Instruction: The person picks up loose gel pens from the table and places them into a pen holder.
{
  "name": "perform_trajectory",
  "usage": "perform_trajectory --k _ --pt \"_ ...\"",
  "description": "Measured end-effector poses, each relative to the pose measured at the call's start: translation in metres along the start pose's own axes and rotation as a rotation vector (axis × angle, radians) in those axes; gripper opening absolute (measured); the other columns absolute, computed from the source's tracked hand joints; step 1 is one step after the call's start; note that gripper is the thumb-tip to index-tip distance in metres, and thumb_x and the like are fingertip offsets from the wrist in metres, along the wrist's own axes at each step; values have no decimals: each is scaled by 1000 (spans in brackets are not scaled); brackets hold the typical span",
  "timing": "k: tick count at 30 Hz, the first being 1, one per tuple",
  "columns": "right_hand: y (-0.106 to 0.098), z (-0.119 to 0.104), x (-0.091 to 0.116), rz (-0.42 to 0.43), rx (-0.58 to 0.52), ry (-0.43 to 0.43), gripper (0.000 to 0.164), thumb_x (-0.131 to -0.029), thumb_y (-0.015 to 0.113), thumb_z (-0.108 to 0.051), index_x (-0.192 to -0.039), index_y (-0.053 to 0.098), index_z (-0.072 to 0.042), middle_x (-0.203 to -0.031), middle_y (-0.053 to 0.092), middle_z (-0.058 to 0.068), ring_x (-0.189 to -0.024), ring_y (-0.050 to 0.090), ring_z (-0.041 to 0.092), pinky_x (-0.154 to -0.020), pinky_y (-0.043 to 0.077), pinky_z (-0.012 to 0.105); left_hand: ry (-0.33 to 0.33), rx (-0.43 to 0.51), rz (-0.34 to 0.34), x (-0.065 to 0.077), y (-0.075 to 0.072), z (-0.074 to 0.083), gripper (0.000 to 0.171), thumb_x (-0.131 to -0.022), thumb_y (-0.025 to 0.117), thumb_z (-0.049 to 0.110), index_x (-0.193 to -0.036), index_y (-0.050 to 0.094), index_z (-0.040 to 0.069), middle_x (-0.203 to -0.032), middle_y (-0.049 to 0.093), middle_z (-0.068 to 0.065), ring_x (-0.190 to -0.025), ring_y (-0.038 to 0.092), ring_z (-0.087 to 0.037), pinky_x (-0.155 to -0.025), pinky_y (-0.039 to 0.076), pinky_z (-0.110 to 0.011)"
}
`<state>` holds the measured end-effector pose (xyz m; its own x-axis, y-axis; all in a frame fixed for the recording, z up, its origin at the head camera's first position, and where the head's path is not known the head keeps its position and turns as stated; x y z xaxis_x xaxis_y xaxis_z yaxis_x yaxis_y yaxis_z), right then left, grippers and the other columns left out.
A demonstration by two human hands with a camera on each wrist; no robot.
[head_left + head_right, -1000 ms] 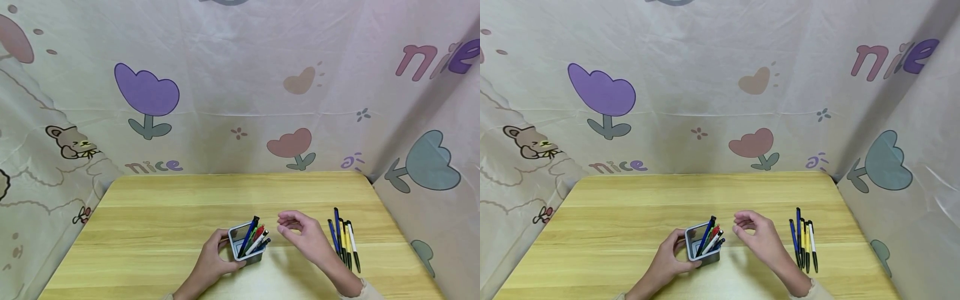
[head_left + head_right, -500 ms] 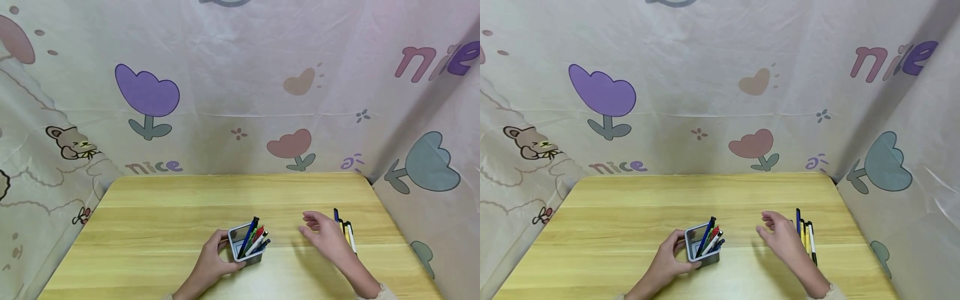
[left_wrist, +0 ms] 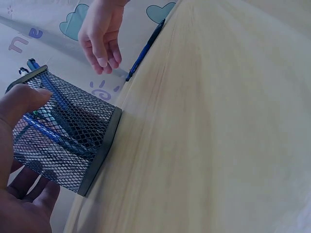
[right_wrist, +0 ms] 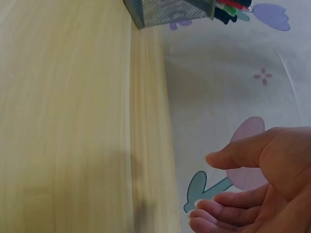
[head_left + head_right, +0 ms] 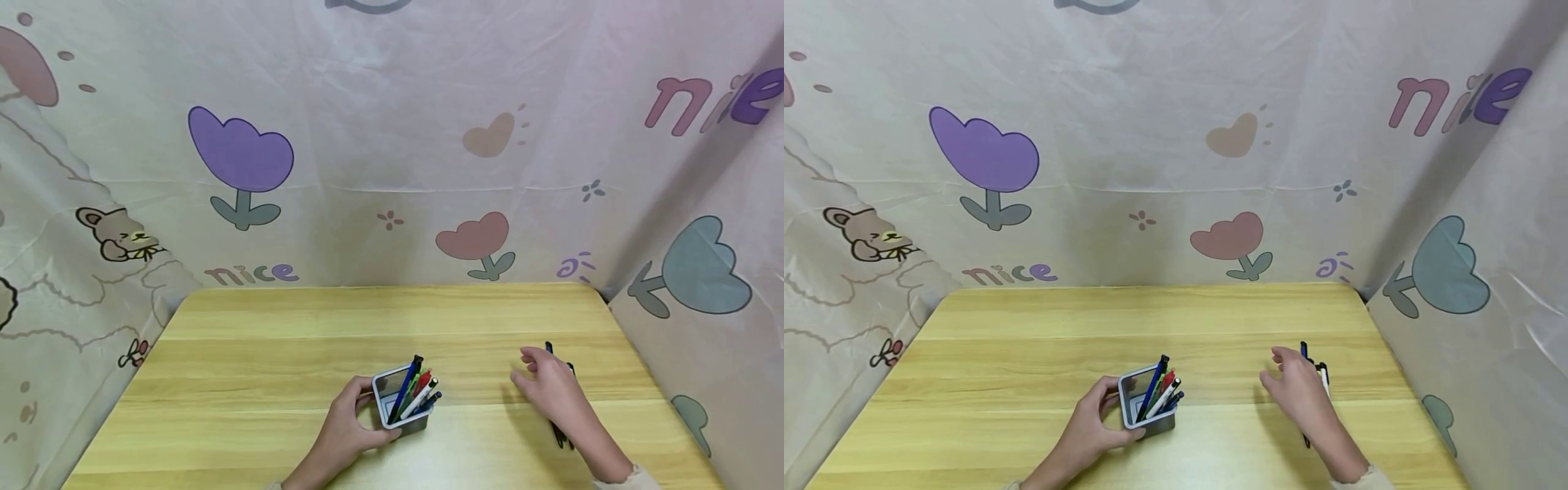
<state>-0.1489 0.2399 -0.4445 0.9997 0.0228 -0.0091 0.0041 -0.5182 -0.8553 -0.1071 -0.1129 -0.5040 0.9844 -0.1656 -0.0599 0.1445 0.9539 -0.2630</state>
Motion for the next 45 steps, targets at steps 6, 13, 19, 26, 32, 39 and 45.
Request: perform_trajectory --k 6,13,19,26,32,39,45 --pt "-1 8 -3 9 73 24 58 -91 75 -18 -134 56 16 -123 69 32 -108 70 44 -91 62 58 5 6 13 0 1 0 73 -63 99 16 -124 61 7 -131 66 -8 -125 65 -28 -114 54 -27" --pt "0 16 -8 -38 134 57 59 -90 74 -20 -131 55 19 -122 67 34 -113 65 51 -91 60 62 2 10 21 0 2 -2 72 -62 99 17 -123 62 7 -130 66 -9 -125 65 -30 -115 53 -28" --pt "0 23 -11 -91 174 95 64 -90 74 -22 -132 53 21 -127 60 42 -118 59 59 -94 57 66 9 -3 22 1 2 0 72 -63 99 18 -123 62 8 -130 66 -9 -124 66 -30 -115 54 -33" --pt "-2 26 -13 -103 170 122 64 -89 73 -20 -132 52 22 -130 56 44 -107 64 49 -89 60 61 -8 -7 23 1 1 1 71 -63 100 19 -123 62 8 -130 66 -9 -124 65 -29 -115 54 -35" --pt "-2 28 -15 -120 168 141 48 -89 72 -15 -119 58 20 -109 63 37 -80 58 31 -61 56 40 7 -3 11 1 1 1 72 -64 99 19 -124 61 8 -132 65 -11 -124 66 -29 -114 55 -35" --pt "3 28 -16 -92 165 137 16 -88 66 -5 -76 56 -2 -70 50 9 -61 46 21 -50 39 27 10 0 -10 1 0 1 73 -66 98 20 -127 59 8 -134 64 -8 -125 65 -27 -115 54 -29" --pt "6 26 -17 -95 168 135 37 -88 65 -1 -62 43 -13 -61 36 0 -54 41 15 -48 36 24 21 -3 -1 1 0 1 72 -66 98 20 -125 60 7 -132 65 -11 -124 65 -30 -114 54 -34"
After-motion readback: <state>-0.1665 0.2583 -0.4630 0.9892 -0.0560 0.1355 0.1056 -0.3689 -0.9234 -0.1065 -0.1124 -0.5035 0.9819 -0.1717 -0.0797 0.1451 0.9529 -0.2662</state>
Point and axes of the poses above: each hand's wrist, its own x-axis away from the middle knuckle, its own y-axis out of the palm, z = x × y, the point moved 1 cm from there along -x, towards the middle knuckle
